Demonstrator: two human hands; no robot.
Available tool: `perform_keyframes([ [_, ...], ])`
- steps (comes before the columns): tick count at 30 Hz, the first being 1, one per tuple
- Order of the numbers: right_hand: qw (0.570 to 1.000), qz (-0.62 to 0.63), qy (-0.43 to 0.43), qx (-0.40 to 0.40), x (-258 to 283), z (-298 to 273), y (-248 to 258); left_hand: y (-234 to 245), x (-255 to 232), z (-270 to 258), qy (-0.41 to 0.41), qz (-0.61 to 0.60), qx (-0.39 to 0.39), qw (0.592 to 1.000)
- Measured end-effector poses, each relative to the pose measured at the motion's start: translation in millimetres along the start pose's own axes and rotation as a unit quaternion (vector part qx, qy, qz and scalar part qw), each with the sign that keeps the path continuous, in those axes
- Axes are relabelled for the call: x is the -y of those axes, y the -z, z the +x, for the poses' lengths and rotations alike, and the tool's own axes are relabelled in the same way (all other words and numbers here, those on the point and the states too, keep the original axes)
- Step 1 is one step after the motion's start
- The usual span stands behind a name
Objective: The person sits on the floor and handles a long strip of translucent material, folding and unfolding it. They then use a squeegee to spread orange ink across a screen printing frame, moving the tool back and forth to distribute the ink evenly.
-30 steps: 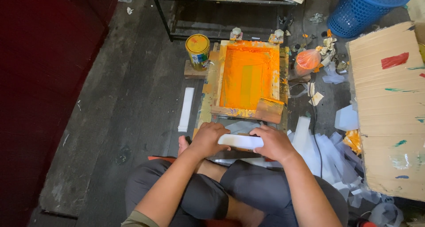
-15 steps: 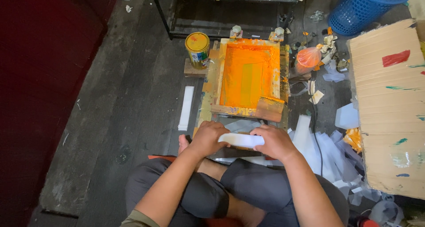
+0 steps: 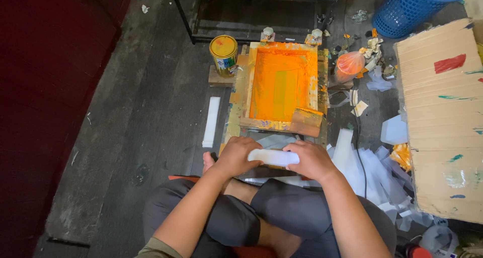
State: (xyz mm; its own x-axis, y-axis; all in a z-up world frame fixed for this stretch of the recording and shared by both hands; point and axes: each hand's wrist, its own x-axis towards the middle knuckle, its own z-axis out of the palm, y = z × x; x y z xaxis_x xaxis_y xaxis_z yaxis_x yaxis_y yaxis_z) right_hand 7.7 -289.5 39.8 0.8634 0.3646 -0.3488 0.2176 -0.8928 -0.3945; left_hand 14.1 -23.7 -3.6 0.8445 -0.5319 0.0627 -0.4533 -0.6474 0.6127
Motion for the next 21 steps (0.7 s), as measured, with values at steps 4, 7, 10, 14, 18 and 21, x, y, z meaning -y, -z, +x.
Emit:
perform_keyframes([
  [4,1.000,-0.009,0.003,-0.002,-2.4,0.7,-0.6,7.5,-6.0,-0.4,0.001,-0.011,0.002,1.000],
  [7,1.000,-0.002,0.004,-0.003,-3.1,-0.2,2.2,11.3,-8.2,-0.3,0.003,-0.043,-0.009,0.999],
  [10,1.000,0.017,0.010,-0.011,0.6,-4.2,9.2,13.0,-7.9,0.8,0.006,-0.080,-0.015,0.997],
  [14,0.998,0.041,0.016,-0.034,3.5,-9.8,15.3,14.2,-4.6,0.6,0.033,-0.152,-0.040,0.987],
  [18,0.995,0.085,0.008,-0.047,3.1,-8.8,19.9,11.4,5.6,-0.4,0.064,-0.286,-0.076,0.953],
  [21,0.992,0.098,0.005,-0.075,1.4,-10.7,17.4,16.3,10.2,3.0,0.147,-0.440,-0.072,0.883],
])
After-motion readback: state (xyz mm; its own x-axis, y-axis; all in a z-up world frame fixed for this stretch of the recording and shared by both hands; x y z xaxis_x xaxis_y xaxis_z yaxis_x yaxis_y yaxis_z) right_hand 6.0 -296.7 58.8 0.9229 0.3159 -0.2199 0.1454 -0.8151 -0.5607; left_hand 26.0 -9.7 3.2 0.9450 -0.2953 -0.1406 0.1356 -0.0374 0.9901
